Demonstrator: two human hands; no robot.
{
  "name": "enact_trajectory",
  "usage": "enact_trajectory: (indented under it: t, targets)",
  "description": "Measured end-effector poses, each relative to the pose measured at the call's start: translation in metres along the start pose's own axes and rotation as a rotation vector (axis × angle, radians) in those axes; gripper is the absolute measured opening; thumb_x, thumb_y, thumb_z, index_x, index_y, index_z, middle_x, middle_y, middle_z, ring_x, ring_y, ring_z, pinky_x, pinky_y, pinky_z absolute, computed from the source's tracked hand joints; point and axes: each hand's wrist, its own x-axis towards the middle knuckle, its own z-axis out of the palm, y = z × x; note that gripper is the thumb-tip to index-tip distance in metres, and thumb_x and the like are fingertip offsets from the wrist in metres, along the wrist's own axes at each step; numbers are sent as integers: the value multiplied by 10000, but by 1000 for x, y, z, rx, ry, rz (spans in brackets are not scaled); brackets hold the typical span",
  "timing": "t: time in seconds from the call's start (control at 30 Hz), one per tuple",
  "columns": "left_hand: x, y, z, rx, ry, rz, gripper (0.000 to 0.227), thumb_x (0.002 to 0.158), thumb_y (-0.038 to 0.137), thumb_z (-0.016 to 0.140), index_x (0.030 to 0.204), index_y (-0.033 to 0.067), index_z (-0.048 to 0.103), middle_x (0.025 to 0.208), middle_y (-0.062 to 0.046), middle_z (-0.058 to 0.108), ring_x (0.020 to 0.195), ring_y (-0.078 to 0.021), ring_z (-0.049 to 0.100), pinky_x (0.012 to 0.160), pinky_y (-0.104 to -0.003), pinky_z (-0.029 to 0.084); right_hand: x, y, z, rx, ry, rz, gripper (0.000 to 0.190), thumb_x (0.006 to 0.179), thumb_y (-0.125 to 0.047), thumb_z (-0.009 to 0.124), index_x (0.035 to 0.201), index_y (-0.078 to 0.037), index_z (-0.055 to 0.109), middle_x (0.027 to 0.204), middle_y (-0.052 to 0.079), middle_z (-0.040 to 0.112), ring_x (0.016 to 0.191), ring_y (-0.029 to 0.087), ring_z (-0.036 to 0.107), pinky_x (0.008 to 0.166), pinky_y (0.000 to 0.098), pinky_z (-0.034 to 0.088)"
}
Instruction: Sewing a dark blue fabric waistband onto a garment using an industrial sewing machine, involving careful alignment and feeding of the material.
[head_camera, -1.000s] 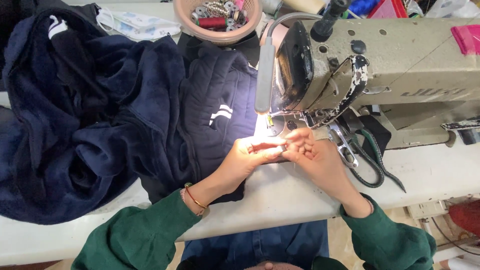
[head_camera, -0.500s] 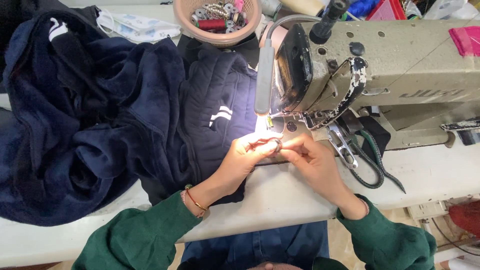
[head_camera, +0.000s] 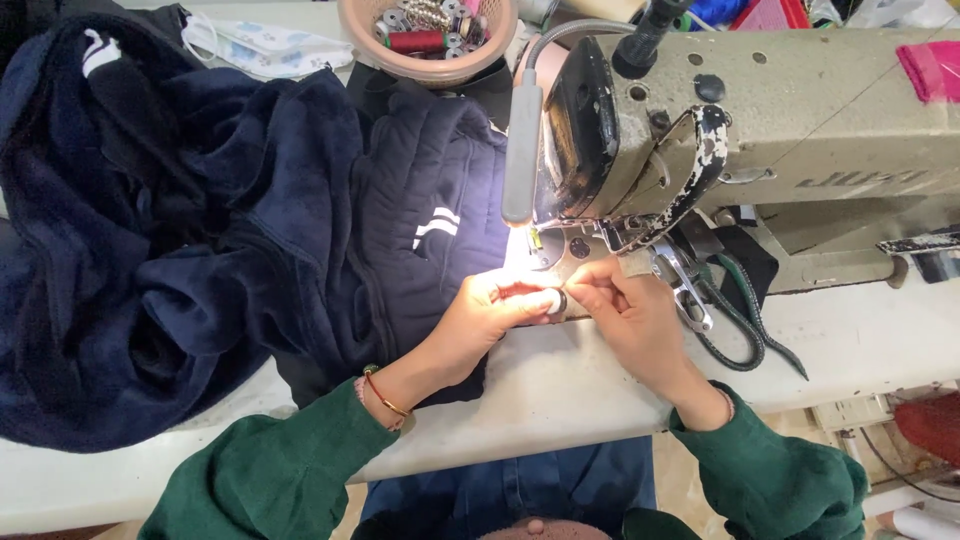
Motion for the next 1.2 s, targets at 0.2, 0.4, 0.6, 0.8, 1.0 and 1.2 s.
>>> enact_trajectory:
  t: [0.2,0.4,0.6,0.8,1.0,1.2]
  targets:
    - [-3,5,1,-11,1,-5,269,861,25,767,1119,-46,741,920,-158,769,830,-150,735,813,-285,626,-3,13,-2,-54,-43,14,51,949,-150,717,968,-103,714,487,-15,346,470,106,435,514,250,434]
    - [0,2,-3,-52,20,21,267,868,17,764,1123,-57,728,960,-202,766,859,-216,751,829,-333,635,-1,18,-1,72,-103,71,22,936,-105,716,922,-90,708,492,-30,334,481,85,417,517,237,428]
    - [-23,26,14,-103,-53,-121,265,930,84,687,1166,-35,683,1076,-171,744,947,-220,732,908,-331,602,3,10,-5,143,-161,31,59,937,-142,735,925,-84,735,533,-3,487,577,92,532,610,273,494]
    - [-56,16,6,-230,-134,-246,182,996,143,624,1110,13,569,1114,-178,699,1030,-266,726,942,-319,593,1,-2,-3,267,-309,-57,73,884,-113,780,896,-48,748,655,35,656,712,113,629,718,316,559]
    - [-113,31,17,-315,-81,-346,130,971,171,602,921,81,523,1240,-287,699,1135,-301,706,990,-298,566,1,-15,-3,55,-433,30,201,903,-264,714,1022,-111,770,960,-15,786,890,90,718,803,242,531]
    - [-197,-19,-19,-538,419,-469,232,916,142,614,1127,52,580,1396,-363,723,1224,-483,711,1071,-451,483,29,34,13,-475,-403,-147,180,998,-279,617,960,-104,602,798,23,630,784,264,533,829,378,400]
